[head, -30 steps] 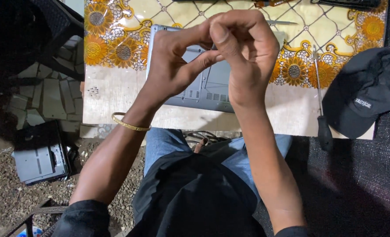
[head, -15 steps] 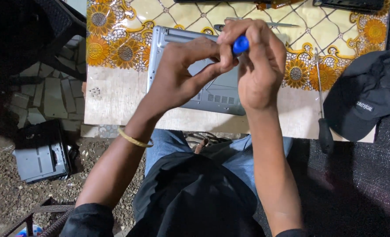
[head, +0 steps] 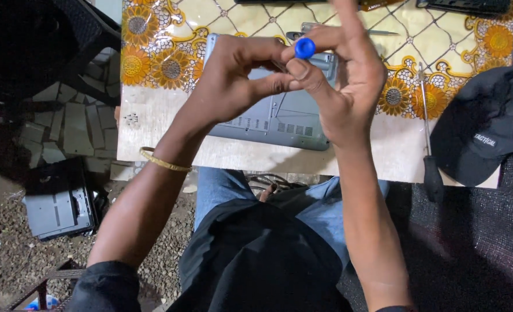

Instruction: Removing screws from a laptop casing using a screwdriver and cleaning the area with a brush.

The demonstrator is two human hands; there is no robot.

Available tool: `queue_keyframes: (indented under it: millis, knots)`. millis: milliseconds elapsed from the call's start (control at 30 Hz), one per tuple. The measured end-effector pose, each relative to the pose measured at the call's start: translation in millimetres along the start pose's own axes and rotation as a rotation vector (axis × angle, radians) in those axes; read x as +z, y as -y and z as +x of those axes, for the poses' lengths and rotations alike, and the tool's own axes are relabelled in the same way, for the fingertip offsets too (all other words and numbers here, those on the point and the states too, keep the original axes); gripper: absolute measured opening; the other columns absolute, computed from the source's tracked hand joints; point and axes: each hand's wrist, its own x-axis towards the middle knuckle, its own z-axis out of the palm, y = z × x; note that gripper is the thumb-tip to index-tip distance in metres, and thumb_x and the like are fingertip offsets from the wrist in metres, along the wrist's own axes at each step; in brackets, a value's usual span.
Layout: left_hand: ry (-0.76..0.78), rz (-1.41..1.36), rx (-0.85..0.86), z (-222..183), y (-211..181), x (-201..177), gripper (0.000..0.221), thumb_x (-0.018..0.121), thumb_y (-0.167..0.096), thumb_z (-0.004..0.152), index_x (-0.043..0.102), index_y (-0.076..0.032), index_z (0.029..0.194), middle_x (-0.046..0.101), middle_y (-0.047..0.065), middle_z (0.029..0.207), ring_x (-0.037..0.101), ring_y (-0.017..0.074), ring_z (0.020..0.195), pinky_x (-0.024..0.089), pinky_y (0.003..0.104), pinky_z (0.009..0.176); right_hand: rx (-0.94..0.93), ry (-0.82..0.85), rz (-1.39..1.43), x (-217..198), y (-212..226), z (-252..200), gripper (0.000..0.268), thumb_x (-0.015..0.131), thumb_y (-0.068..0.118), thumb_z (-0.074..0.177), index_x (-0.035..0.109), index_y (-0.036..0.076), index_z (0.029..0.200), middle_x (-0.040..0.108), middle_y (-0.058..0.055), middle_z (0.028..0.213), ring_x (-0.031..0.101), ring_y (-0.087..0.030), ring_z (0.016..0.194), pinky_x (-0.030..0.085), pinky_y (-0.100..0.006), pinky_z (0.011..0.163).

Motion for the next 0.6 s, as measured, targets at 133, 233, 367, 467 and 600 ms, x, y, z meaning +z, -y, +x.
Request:
queue_keyframes:
  millis: [133,233,367,467,600]
  knots:
    - [-0.095,0.079,0.071,4,14,7,0.030,0.085,-0.005,0.098,0.055,-0.007,0.094,0.060,0.001,0.089,0.049,0.0123,0.078,0.045,0.028,0.073,-0.035,0.020,-0.024,15,13,9,0.072,0.088,0.010,0.112,0.048,0.022,0.171,0.083,-0.013,0.123,0.083,-0.027,0.118,0.068,-0.042,0.123]
    - [-0.079,0.203,0.082,4,-5,-1,0.030,0.081,0.008,0.089,0.055,-0.003,0.097,0.053,0.003,0.087,0.045,0.0139,0.077,0.041,0.028,0.070,-0.021,-0.047,-0.103,21,23,13,0.043,0.085,0.009,0.108,0.056,0.013,0.139,0.068,-0.004,0.124,0.074,-0.018,0.110,0.060,-0.034,0.111]
    - [0.120,-0.050,-0.106,-7,-6,-15,0.021,0.081,0.010,0.103,0.074,0.006,0.123,0.073,0.009,0.103,0.067,0.0135,0.089,0.059,0.028,0.085,0.066,0.058,-0.035,20,25,5,0.029,0.073,0.013,0.115,0.064,0.007,0.141,0.072,-0.009,0.134,0.082,-0.024,0.116,0.066,-0.034,0.111]
    - [0.053,-0.051,-0.132,-12,9,-14,0.014,0.086,0.005,0.099,0.079,0.003,0.111,0.072,0.004,0.092,0.060,0.0094,0.079,0.054,0.024,0.075,0.132,0.074,0.022,28,31,6,0.034,0.071,0.014,0.112,0.065,0.004,0.144,0.076,-0.011,0.131,0.082,-0.024,0.115,0.064,-0.034,0.111]
    - [-0.032,0.056,-0.031,-5,19,-2,0.009,0.088,0.002,0.092,0.082,0.001,0.100,0.048,0.000,0.081,0.040,0.0154,0.085,0.035,0.030,0.077,0.044,-0.024,0.030,33,26,9,0.030,0.077,0.002,0.107,0.059,0.003,0.131,0.070,-0.013,0.120,0.081,-0.026,0.102,0.069,-0.033,0.098]
